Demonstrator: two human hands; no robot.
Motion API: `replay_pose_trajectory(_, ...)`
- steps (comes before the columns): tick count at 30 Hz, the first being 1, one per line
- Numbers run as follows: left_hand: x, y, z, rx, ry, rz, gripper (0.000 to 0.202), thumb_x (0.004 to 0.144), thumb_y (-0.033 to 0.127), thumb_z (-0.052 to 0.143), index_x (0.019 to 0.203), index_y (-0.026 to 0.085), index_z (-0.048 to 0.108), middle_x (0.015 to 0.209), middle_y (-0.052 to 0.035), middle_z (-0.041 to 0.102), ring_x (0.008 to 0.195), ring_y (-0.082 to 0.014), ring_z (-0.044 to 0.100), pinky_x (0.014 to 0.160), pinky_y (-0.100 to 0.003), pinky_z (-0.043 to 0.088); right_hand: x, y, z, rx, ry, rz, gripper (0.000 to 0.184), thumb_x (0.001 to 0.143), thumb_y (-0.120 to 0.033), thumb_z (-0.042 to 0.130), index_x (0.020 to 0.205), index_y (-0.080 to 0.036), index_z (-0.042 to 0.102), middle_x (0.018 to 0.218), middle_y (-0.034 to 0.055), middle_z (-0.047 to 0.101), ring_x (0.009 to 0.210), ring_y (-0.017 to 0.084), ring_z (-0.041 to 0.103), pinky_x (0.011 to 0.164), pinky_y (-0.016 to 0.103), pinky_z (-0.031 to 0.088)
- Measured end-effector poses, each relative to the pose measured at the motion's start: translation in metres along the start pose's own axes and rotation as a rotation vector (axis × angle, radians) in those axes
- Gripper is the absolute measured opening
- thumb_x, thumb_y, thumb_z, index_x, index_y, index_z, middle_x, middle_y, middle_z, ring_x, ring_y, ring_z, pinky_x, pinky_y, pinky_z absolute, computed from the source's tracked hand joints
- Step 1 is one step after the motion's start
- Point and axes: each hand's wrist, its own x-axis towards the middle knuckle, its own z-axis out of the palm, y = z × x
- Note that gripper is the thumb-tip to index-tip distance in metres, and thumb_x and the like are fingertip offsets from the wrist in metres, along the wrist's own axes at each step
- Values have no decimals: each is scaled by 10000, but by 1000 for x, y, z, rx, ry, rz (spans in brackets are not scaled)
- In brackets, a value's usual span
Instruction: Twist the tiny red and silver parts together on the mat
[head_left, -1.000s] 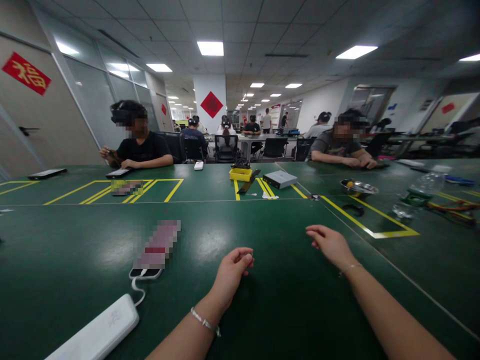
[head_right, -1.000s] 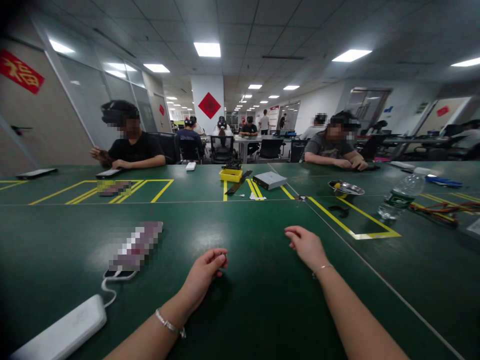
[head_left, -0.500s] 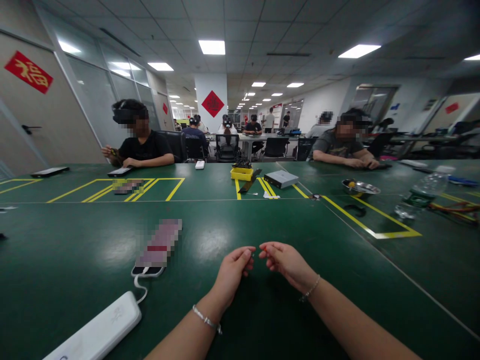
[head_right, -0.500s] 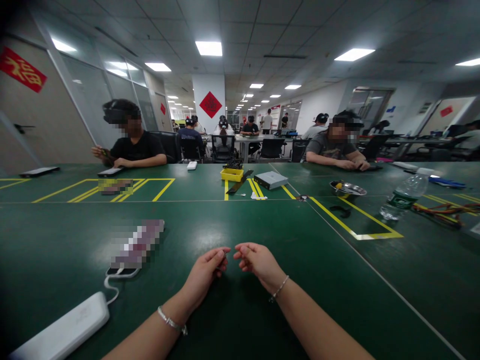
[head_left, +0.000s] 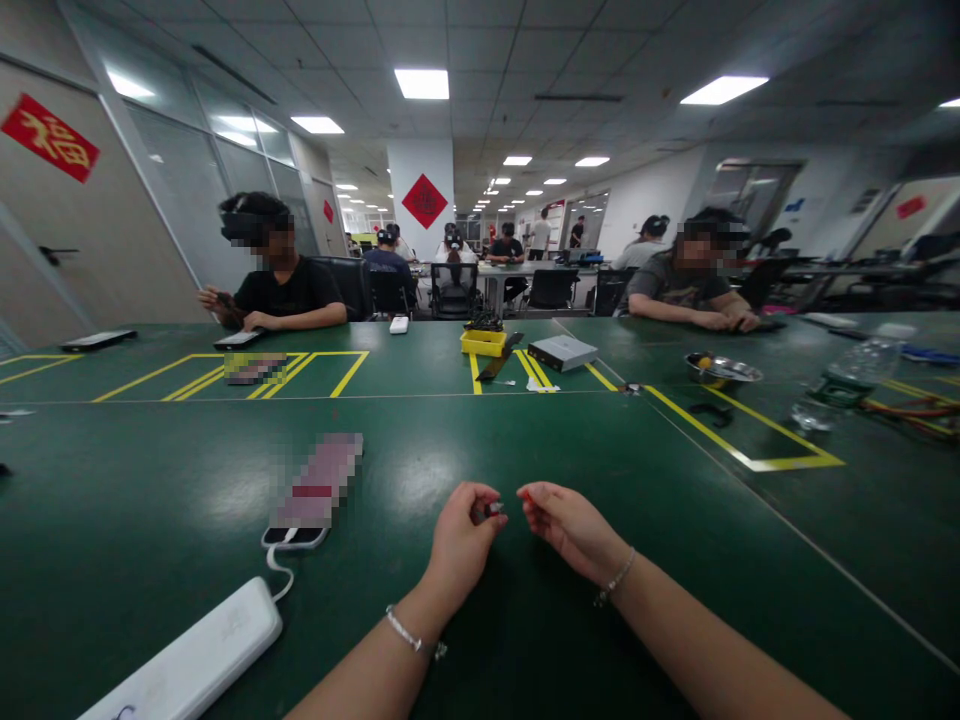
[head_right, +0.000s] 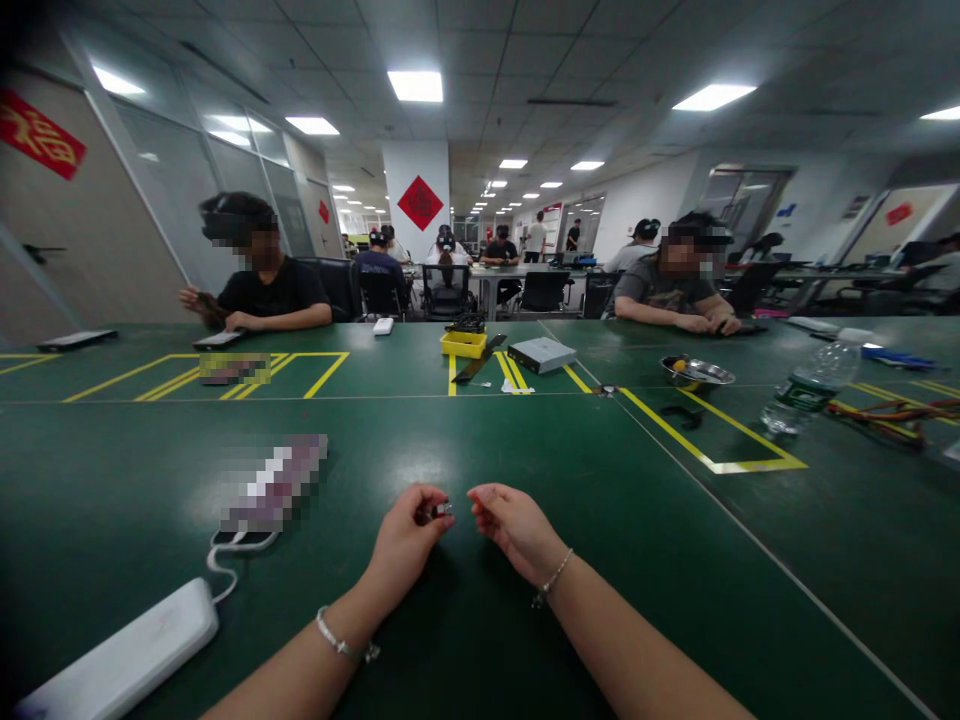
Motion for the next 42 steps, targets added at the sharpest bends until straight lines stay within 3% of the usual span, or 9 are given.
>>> replay_pose_trajectory(6, -5, 4, -1, 171, 11, 161, 146, 627, 96, 561, 741, 187, 556, 726, 20, 536, 640, -115, 490, 601, -249, 401, -5, 0, 4, 146, -49, 57, 274, 554, -159, 731, 789, -147, 592, 763, 8, 618, 595, 48, 536, 594, 177, 427)
replay_pose_trajectory(13, -7, 7, -1, 219, 16, 226, 104, 661, 125, 566, 744, 186, 567, 724, 12, 538, 641, -116, 481, 596, -247, 400, -6, 5, 8, 154, -44, 35, 266, 508, -124, 744, 743, -144, 621, 754, 8, 637, 632, 64, 571, 637, 182, 442)
replay_pose_trajectory(18, -9, 10, -1, 213, 21, 287, 85, 683, 141, 554, 754, 185, 567, 748, 2, 545, 661, -118, 486, 598, -244, 398, -6, 8, 14, 139, -32, -61, 253, 494, -144, 752, 725, -146, 649, 761, 23, 651, 720, 101, 590, 704, 216, 442)
replay_pose_trajectory(24, -9, 11, 0, 113, 61, 171, 103, 636, 140, 597, 730, 178, 580, 712, 9, 546, 638, -117, 484, 588, -240, 395, -7, 17, 22, 61, 1, -167, 292, 550, -245, 737, 823, -162, 675, 839, 52, 664, 797, 142, 593, 821, 298, 422)
replay_pose_trajectory(29, -7, 11, -1, 14, 109, 34, 110, 634, 191, 620, 739, 170, 594, 665, 16, 531, 615, -116, 473, 583, -238, 382, -13, 22, 29, -59, -33, -268, 356, 682, -350, 637, 1006, -203, 632, 1068, 68, 602, 1008, 200, 531, 937, 378, 358)
replay_pose_trajectory(35, -8, 17, -2, 11, 164, 82, 80, 618, 162, 622, 695, 169, 601, 627, 30, 496, 602, -110, 462, 576, -232, 374, -17, 26, 29, -166, -35, -326, 390, 706, -382, 606, 1068, -237, 592, 1168, 57, 540, 1091, 220, 474, 981, 417, 307)
replay_pose_trajectory(42, -13, 22, -3, 65, 154, 170, 39, 640, 156, 605, 663, 171, 578, 649, 27, 481, 620, -113, 467, 588, -238, 380, -19, 24, 30, -58, -81, -296, 386, 692, -353, 629, 1053, -218, 605, 1148, 68, 554, 1063, 209, 492, 976, 407, 309)
